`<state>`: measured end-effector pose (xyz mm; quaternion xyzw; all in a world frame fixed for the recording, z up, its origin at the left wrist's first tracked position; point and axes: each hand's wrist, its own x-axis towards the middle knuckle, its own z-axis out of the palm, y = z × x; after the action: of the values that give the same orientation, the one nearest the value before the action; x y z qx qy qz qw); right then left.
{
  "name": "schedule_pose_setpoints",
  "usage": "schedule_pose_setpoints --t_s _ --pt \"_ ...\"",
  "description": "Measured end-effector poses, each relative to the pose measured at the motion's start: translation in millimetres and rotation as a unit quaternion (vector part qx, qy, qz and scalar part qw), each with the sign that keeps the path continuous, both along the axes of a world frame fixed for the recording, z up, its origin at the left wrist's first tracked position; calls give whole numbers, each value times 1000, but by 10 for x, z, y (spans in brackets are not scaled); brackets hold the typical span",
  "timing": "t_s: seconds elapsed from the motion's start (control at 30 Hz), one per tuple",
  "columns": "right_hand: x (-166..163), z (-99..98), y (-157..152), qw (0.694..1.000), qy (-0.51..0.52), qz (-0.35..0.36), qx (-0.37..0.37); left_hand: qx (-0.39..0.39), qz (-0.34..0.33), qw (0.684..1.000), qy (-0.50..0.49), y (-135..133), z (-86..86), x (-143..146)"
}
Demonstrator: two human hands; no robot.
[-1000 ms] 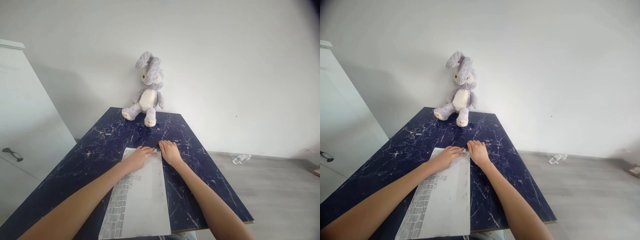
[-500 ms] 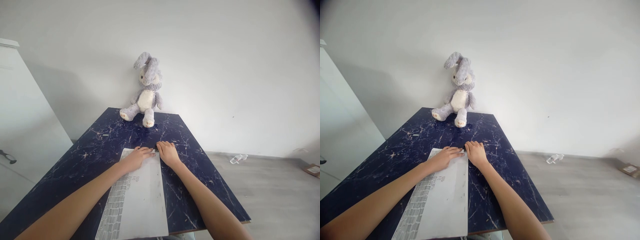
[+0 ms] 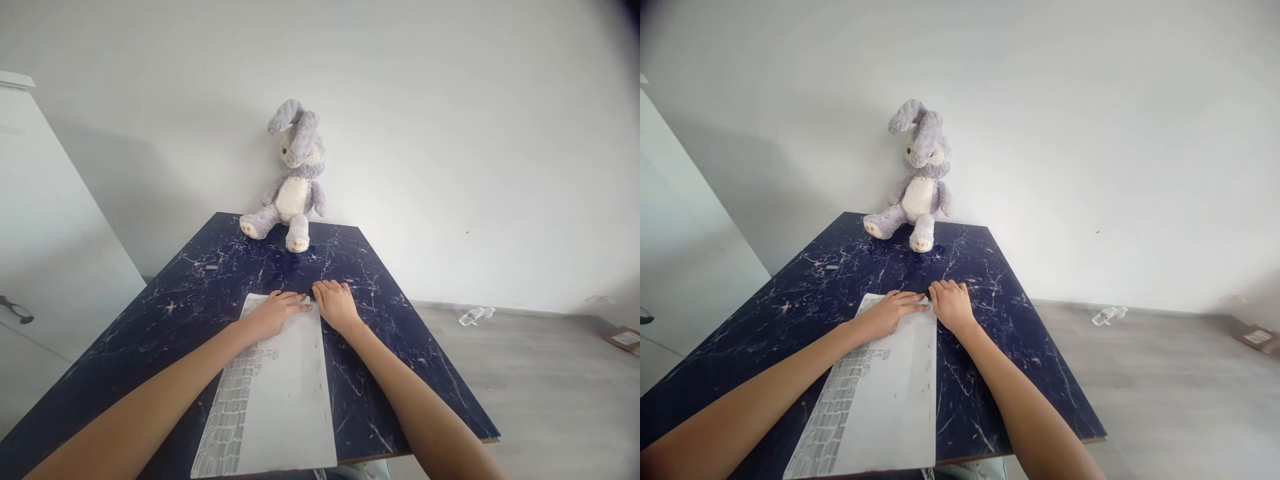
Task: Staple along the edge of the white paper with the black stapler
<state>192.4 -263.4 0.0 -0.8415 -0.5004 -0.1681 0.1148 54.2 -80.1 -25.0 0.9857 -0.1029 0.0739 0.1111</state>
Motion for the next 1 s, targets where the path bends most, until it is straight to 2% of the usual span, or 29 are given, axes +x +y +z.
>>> schedule_pose_setpoints --t_s 0.53,0.83,0.93,1.0 --pt "-159 -51 79 996 -74 -23 -52 -12 19 1000 7 -13 -48 13" --pt "132 76 -159 997 16 26 -75 -8 15 1000 26 0 -55 -8" --pt "213 110 -212 998 9 -6 -64 -2 24 999 32 2 -89 -10" --pt "271 135 -256 998 0 -47 -30 -3 30 999 31 -2 -103 -8"
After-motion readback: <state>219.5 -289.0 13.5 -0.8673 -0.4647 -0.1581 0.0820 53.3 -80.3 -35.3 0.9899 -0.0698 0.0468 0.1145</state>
